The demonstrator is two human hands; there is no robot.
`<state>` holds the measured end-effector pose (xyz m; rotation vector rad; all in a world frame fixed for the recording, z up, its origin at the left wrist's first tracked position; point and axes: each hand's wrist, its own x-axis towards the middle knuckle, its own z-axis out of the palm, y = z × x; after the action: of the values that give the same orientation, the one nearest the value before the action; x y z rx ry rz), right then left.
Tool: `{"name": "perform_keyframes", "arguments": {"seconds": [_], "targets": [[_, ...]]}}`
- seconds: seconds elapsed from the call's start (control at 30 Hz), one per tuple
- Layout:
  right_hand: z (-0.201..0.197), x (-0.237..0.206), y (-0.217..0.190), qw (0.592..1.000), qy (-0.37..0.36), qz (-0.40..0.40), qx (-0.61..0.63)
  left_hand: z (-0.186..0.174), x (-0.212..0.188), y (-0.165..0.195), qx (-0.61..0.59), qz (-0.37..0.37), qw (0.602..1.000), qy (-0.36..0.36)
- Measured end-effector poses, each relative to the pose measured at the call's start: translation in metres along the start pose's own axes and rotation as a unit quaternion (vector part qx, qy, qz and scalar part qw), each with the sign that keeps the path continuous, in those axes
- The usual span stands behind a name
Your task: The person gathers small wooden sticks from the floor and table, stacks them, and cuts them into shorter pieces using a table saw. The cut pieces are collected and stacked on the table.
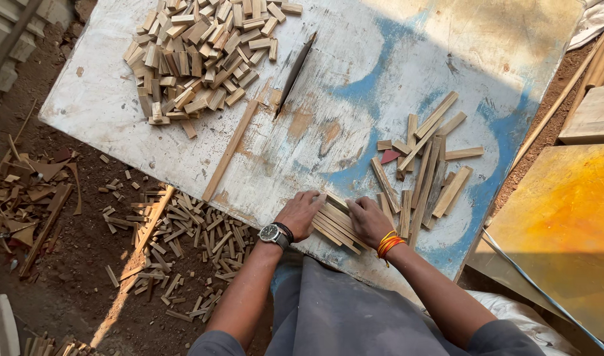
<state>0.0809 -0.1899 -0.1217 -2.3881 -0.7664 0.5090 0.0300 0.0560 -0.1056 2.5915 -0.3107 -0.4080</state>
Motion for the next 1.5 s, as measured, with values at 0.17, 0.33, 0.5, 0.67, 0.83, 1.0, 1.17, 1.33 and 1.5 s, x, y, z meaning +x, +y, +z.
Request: {"name": "perform_keyframes", "arguments": {"seconds": [0.17, 0.33, 0.5, 0.67, 0.83, 1.0, 1.17, 1.33, 1.5], "targets": [[0.01, -0.027, -0.02, 0.997, -0.012, -0.048, -0.059, 0.014, -0.031, -0.003, -0.071, -0.059, 0.995, 0.021], [0.021, -0.036, -0.037, 0.988, -0.006, -0.012, -0.152, 0.046, -0.041, 0.01, -0.092, -0.045, 0.987, 0.126], [0.026, -0.022, -0.04, 0.991, 0.01, -0.011, -0.136, 0.041, -0.061, -0.011, -0.14, -0.059, 0.965, 0.215], [0.041, 0.045, -0.069, 0.988, 0.031, -0.055, -0.138, 0.012, -0.096, -0.062, -0.185, -0.184, 0.935, 0.238], [0.069, 0.129, -0.116, 0.986, -0.003, -0.07, -0.154, -0.03, -0.119, -0.123, -0.196, -0.251, 0.917, 0.239], [0.097, 0.169, -0.15, 0.981, 0.018, -0.094, -0.171, -0.08, -0.107, -0.175, -0.095, -0.151, 0.961, 0.21], [0.097, 0.16, -0.158, 0.958, 0.085, -0.112, -0.25, -0.112, -0.046, -0.197, 0.021, -0.021, 0.999, 0.029], [0.109, 0.11, -0.165, 0.948, 0.258, 0.127, -0.138, -0.126, -0.007, -0.208, 0.052, 0.027, 0.995, -0.077], [0.136, 0.1, -0.161, 0.934, 0.308, 0.168, 0.064, -0.134, -0.001, -0.218, 0.033, 0.055, 0.993, -0.095]]}}
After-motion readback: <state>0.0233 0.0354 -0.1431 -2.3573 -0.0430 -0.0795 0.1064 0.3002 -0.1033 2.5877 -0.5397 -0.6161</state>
